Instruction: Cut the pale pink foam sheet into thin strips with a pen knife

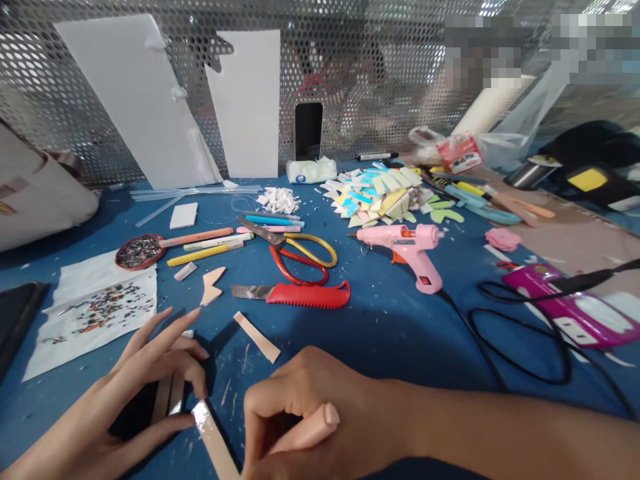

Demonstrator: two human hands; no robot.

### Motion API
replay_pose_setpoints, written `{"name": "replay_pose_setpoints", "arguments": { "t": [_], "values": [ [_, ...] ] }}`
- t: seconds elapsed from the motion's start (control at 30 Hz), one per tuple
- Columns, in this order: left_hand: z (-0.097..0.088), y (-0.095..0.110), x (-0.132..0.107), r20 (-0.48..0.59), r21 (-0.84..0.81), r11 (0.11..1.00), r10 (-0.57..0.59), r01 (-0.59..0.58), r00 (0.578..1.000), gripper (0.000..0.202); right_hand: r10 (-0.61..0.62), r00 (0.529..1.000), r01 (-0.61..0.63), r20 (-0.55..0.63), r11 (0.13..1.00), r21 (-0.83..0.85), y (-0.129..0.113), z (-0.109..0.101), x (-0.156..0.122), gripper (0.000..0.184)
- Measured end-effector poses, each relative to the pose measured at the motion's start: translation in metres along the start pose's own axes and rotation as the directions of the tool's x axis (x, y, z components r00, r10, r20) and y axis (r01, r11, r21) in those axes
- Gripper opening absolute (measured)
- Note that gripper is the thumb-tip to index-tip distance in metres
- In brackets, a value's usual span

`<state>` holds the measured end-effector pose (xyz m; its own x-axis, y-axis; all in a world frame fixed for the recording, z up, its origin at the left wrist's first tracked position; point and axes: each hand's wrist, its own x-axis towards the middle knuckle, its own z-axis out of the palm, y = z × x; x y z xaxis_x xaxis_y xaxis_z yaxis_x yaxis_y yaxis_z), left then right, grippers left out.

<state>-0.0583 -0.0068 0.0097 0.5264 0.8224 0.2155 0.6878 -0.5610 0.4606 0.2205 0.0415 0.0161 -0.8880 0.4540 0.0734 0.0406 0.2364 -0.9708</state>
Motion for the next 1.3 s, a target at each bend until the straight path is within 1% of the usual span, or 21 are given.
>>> {"name": "replay_pose_setpoints", "arguments": {
  "t": [0.1, 0.17, 0.3, 0.4, 0.47, 0.6, 0.67, 0.73, 0.83, 0.97, 1.1, 1.2, 1.23, 1.3],
  "values": [
    [0.0000, 0.0001, 0.0004, 0.005, 0.043, 0.999, 0.009, -0.009, 1.000, 0.061, -0.029, 1.000, 0.029, 0.008, 0.997, -0.072, 0.0007, -0.0006, -0.0003, 0.060],
    [-0.0003, 0.0011, 0.0002, -0.006, 0.038, 0.999, 0.001, -0.001, 1.000, 0.061, -0.036, 0.999, 0.038, 0.024, 0.994, -0.103, 0.0014, -0.0008, -0.0012, 0.060],
    [-0.0010, 0.0025, -0.0005, -0.019, -0.007, 1.000, -0.013, 0.013, 1.000, 0.059, 0.032, 0.997, -0.030, 0.068, 0.999, -0.028, 0.0006, -0.0016, -0.0025, 0.064],
    [-0.0008, 0.0023, -0.0002, -0.015, -0.041, 0.999, -0.004, 0.003, 1.000, 0.059, 0.057, 0.997, -0.054, 0.051, 0.998, -0.043, -0.0015, -0.0021, -0.0018, 0.060],
    [-0.0003, 0.0017, -0.0001, -0.009, -0.067, 0.998, -0.004, 0.004, 1.000, 0.060, 0.052, 0.998, -0.051, 0.037, 0.998, -0.040, -0.0026, -0.0022, -0.0013, 0.059],
    [0.0009, 0.0005, -0.0009, 0.004, -0.116, 0.993, -0.005, 0.006, 1.000, 0.063, 0.072, 0.996, -0.073, 0.043, 0.997, 0.032, -0.0031, -0.0025, -0.0012, 0.061],
    [0.0011, 0.0003, -0.0013, 0.003, -0.127, 0.992, -0.005, 0.006, 1.000, 0.065, 0.092, 0.995, -0.092, 0.030, 0.996, -0.003, -0.0020, -0.0025, -0.0013, 0.060],
    [0.0008, 0.0006, -0.0014, 0.000, -0.129, 0.992, -0.004, 0.004, 1.000, 0.065, 0.087, 0.996, -0.087, 0.030, 0.996, -0.016, -0.0003, -0.0021, -0.0014, 0.063],
    [-0.0001, 0.0014, -0.0008, 0.004, -0.140, 0.990, -0.017, 0.017, 1.000, 0.065, 0.061, 0.997, -0.063, 0.040, 0.997, 0.044, 0.0013, -0.0009, -0.0011, 0.070],
    [-0.0004, 0.0020, 0.0000, 0.011, -0.151, 0.988, -0.022, 0.023, 1.000, 0.066, 0.134, 0.991, -0.134, 0.015, 0.991, 0.010, -0.0002, -0.0004, 0.0000, 0.068],
    [0.0002, 0.0025, -0.0005, 0.003, -0.162, 0.986, -0.026, 0.026, 1.000, 0.067, 0.092, 0.995, -0.094, 0.038, 0.993, 0.072, -0.0025, -0.0012, 0.0010, 0.071],
    [0.0003, 0.0022, -0.0019, 0.020, -0.173, 0.984, -0.032, 0.035, 0.999, 0.070, 0.118, 0.993, -0.118, 0.006, 0.993, 0.001, -0.0030, -0.0014, 0.0011, 0.068],
    [0.0003, 0.0019, -0.0023, 0.025, -0.173, 0.984, -0.032, 0.036, 0.999, 0.071, 0.119, 0.993, -0.118, 0.009, 0.993, -0.026, -0.0025, -0.0012, 0.0010, 0.068],
    [0.0003, 0.0010, -0.0028, 0.033, -0.172, 0.984, -0.035, 0.040, 0.999, 0.071, 0.112, 0.993, -0.111, 0.036, 0.994, -0.018, -0.0006, -0.0008, 0.0008, 0.072]
  ]
}}
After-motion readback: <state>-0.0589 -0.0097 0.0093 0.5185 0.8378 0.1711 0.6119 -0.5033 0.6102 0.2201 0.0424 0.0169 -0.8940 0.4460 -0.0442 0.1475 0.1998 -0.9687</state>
